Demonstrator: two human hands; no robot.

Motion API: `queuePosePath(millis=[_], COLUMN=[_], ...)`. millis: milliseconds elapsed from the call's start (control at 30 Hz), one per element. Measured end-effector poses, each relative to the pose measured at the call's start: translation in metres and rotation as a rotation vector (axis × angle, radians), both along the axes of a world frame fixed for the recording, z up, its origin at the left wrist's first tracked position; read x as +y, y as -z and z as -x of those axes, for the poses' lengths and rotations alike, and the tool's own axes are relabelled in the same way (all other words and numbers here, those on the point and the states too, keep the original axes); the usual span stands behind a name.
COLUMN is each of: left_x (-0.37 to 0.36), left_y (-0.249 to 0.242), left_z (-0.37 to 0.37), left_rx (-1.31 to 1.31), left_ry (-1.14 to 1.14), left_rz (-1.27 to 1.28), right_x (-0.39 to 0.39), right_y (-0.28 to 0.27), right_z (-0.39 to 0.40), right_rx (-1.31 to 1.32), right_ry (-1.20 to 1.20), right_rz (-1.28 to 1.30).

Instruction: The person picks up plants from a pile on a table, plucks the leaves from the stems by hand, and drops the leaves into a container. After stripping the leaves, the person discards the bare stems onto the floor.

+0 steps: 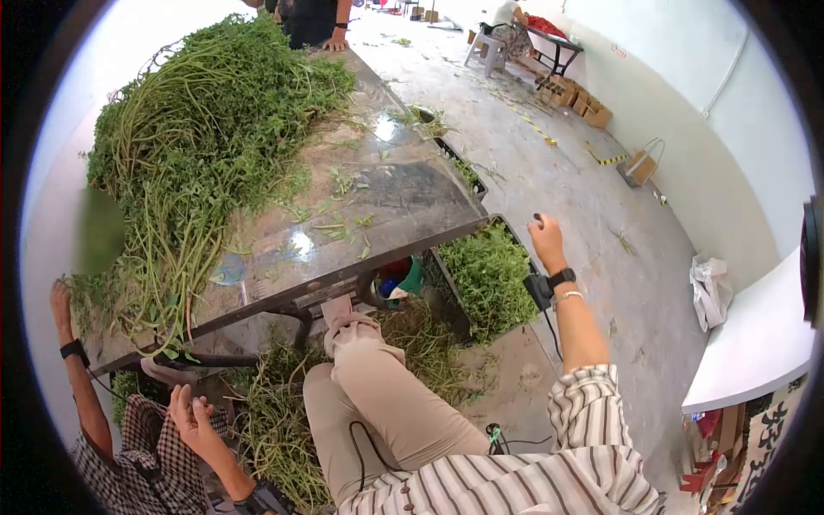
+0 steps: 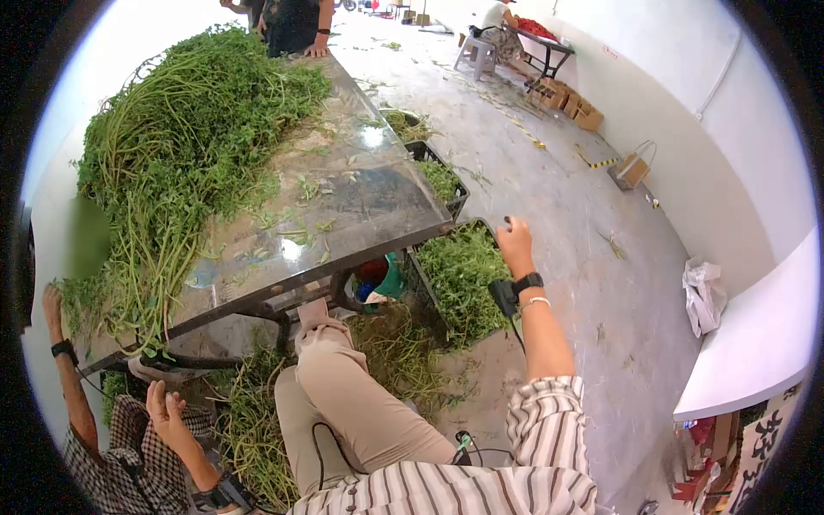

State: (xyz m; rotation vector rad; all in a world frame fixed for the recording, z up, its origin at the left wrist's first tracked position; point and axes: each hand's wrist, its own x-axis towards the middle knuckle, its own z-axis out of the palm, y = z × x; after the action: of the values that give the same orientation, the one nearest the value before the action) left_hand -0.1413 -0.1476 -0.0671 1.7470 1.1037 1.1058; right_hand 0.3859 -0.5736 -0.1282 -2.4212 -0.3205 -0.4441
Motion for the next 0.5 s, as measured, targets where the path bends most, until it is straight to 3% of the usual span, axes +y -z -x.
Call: queuePosePath(millis=[67,133,300,367,433,500], left_x=[-0.004,-0.004,-0.010,-0.015,-0.020,0.021], left_y=[-0.003,-0.002,0.003,0.005,0.001,0.066], left_z=[-0.005,-0.008,-0.017,-0.021,-0.025,-0.001], left_rx=[-0.013,-0.032,-0.028,-0.048,-0.075,0.019], left_ry=[0.006,0.016,0.068,0.093,0.111,0.056], left_rz=[-0.002,0.001,0.001,0.010,0.025,-0.111], right_x=[0.021,0.055,0.149,0.176,0.204,0.222], right_y=[-0.019,-0.064,-0.171,-0.193,-0.197,-0.208], right_z=[0.020,0.056,0.188,0.239,0.289,0.331], right_rx=[0.009,0.003,0.080,0.148,0.346,0.456], right_ry=[-0.068,-0.292,-0.925,-1.222,-1.542,-1.718], right_rz=[-0.070,-0.197,-0.460,-0.449,-0.685,-0.715])
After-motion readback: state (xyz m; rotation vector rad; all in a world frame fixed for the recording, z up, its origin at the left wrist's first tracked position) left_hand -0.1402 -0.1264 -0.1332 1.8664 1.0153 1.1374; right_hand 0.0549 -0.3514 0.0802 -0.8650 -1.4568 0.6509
